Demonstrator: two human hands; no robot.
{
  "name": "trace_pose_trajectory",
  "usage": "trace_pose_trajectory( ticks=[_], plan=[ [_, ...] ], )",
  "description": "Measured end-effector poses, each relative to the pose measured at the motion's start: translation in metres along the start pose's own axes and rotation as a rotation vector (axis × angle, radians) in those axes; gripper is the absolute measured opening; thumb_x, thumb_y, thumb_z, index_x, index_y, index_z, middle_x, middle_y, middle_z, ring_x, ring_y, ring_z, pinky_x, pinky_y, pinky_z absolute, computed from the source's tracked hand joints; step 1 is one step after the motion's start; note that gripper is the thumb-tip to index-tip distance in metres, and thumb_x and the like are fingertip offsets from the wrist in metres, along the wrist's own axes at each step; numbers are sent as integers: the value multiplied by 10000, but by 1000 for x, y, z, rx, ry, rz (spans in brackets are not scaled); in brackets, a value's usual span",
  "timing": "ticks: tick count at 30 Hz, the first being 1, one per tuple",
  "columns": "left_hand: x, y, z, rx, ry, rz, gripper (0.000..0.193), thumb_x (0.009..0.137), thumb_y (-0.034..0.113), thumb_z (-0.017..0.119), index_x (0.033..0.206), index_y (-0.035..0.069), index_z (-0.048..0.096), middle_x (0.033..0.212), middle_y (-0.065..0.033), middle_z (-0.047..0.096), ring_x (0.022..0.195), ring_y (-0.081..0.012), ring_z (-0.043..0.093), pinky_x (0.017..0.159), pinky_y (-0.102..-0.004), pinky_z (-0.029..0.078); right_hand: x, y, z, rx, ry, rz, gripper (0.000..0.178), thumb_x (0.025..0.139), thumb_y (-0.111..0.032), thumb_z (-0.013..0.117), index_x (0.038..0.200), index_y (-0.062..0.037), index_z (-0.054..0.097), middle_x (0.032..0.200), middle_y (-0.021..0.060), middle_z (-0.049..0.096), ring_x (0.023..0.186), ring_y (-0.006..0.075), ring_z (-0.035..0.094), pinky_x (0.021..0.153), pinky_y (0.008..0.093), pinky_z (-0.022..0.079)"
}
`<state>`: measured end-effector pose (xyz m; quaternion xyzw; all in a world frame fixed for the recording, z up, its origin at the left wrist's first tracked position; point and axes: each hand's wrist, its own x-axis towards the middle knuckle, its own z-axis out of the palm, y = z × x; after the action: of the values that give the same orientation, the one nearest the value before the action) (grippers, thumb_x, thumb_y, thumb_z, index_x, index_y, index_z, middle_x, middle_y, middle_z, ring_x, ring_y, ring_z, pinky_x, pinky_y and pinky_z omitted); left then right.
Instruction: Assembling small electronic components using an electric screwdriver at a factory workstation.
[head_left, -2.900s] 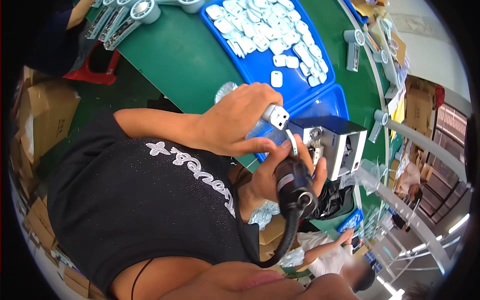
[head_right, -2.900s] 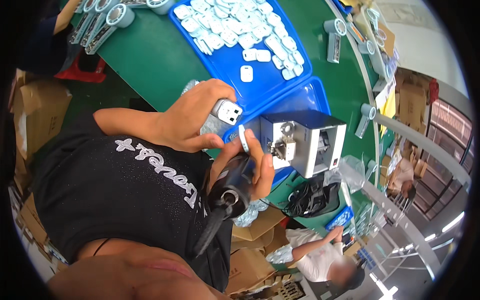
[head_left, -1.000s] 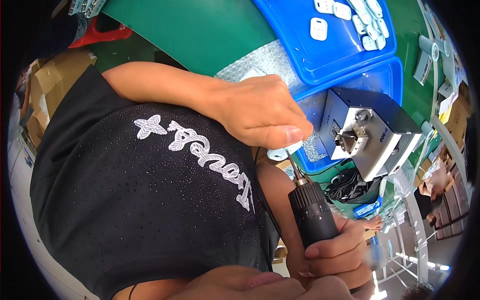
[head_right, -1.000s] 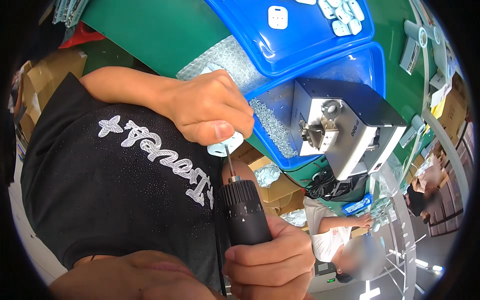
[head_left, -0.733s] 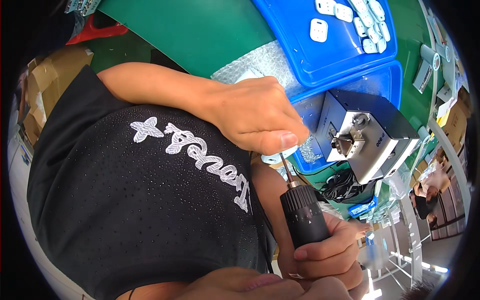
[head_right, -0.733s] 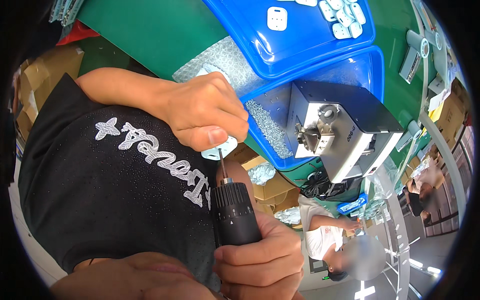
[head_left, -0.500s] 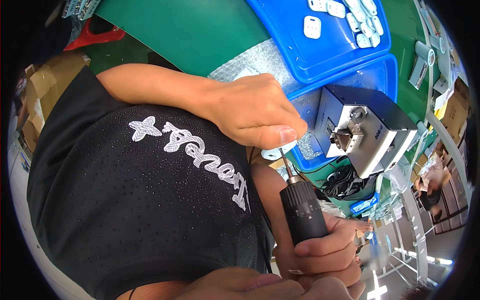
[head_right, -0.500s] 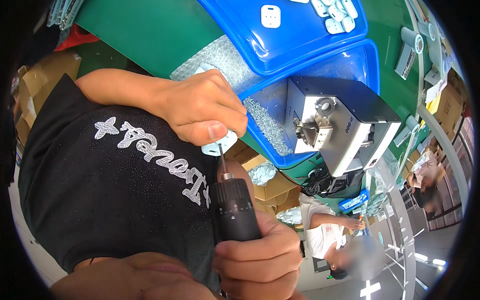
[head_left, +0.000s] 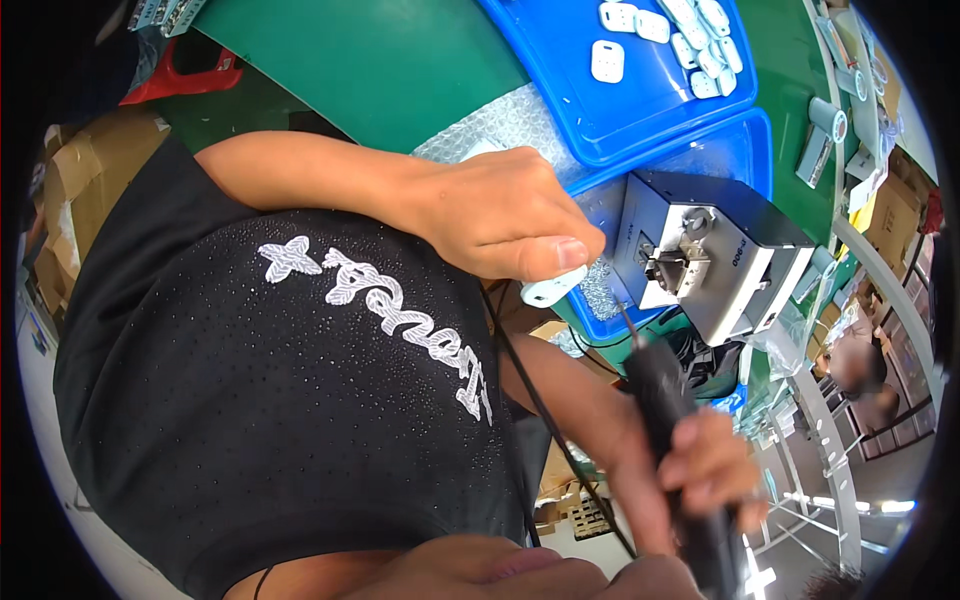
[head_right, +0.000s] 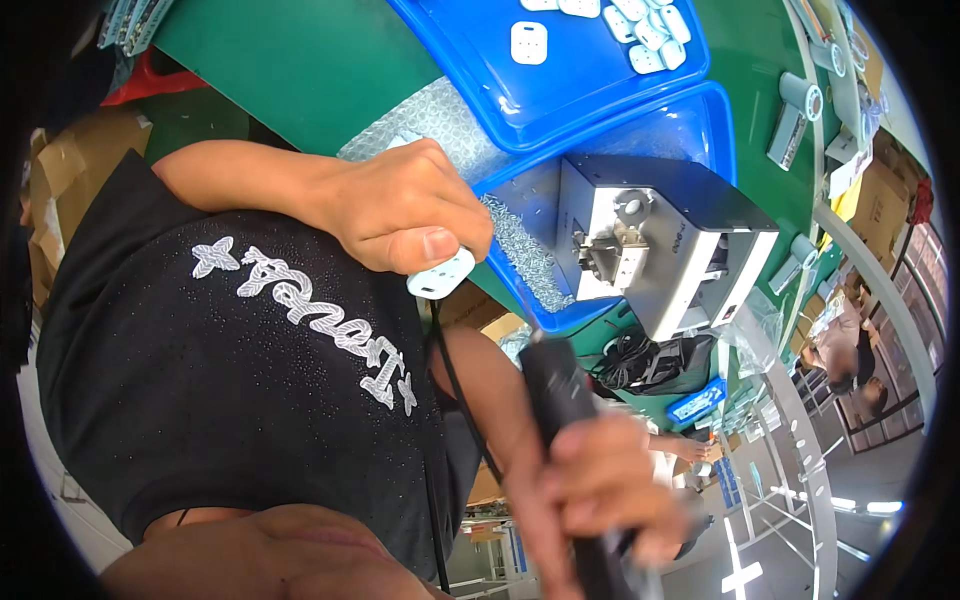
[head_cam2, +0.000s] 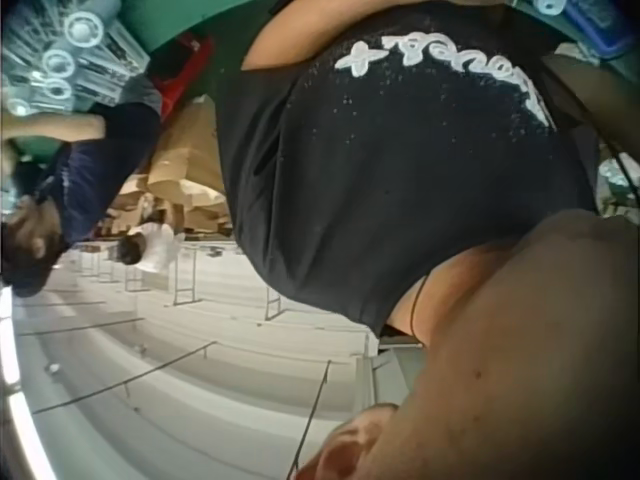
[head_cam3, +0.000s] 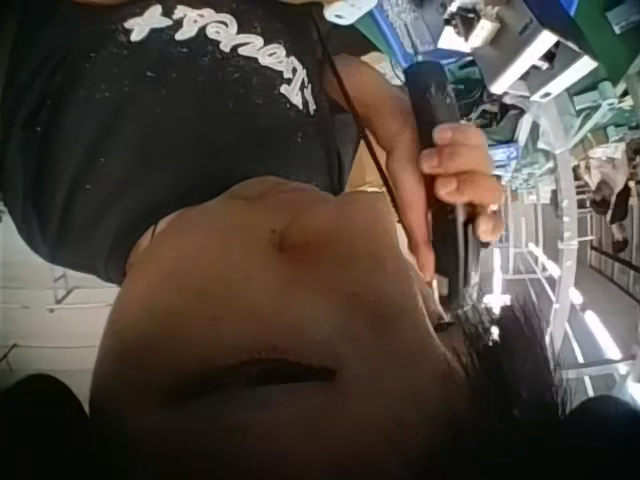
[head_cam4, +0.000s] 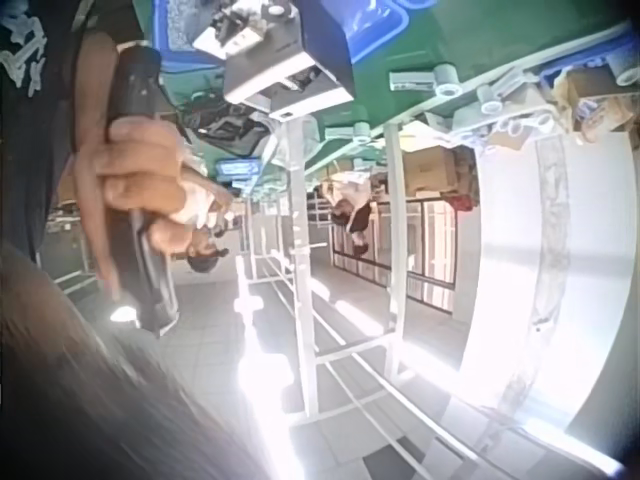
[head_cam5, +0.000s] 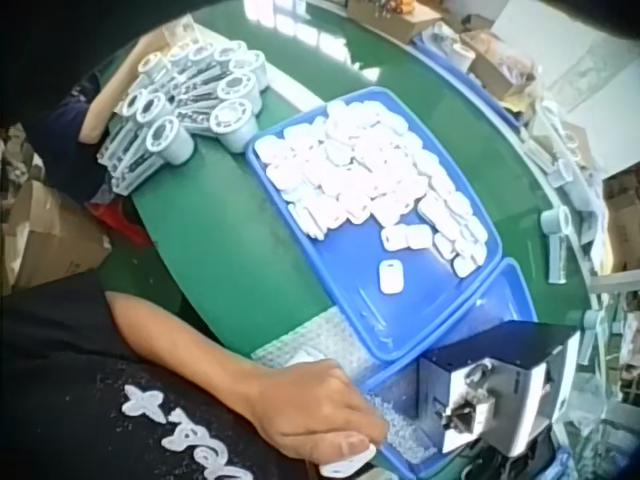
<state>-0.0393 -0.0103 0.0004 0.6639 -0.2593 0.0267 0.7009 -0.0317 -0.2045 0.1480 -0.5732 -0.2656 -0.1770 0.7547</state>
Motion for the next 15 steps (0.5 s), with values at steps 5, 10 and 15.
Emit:
trace_pose_trajectory(
  ticks=[5, 10, 15],
  plan=[
    [0, 0, -4, -52, 17, 6, 423, 1000, 339, 333, 711, 67, 481, 590, -123, 505, 509, -335, 487, 485, -420, 400, 22, -40, 38, 43, -250, 300, 332, 966, -324, 460, 1157, -59, 513, 663, 14, 475, 543, 163, 483, 562, 396, 467],
    [1, 0, -11, -35, -49, 29, 377, 982, 291, 346, 760, 45, 525, 623, -116, 526, 528, -318, 522, 489, -410, 429, 26, -16, 47, 131, -259, 237, 286, 967, -292, 464, 1159, -84, 512, 660, 9, 472, 539, 170, 476, 560, 370, 477],
    [-1, 1, -14, -2, -64, 82, 320, 951, 236, 375, 810, 26, 570, 664, -108, 552, 546, -299, 557, 488, -401, 455, 33, -9, 53, 71, -447, 402, 253, 951, -237, 500, 1143, -75, 478, 667, 27, 479, 538, 176, 483, 539, 372, 491]
  ],
)
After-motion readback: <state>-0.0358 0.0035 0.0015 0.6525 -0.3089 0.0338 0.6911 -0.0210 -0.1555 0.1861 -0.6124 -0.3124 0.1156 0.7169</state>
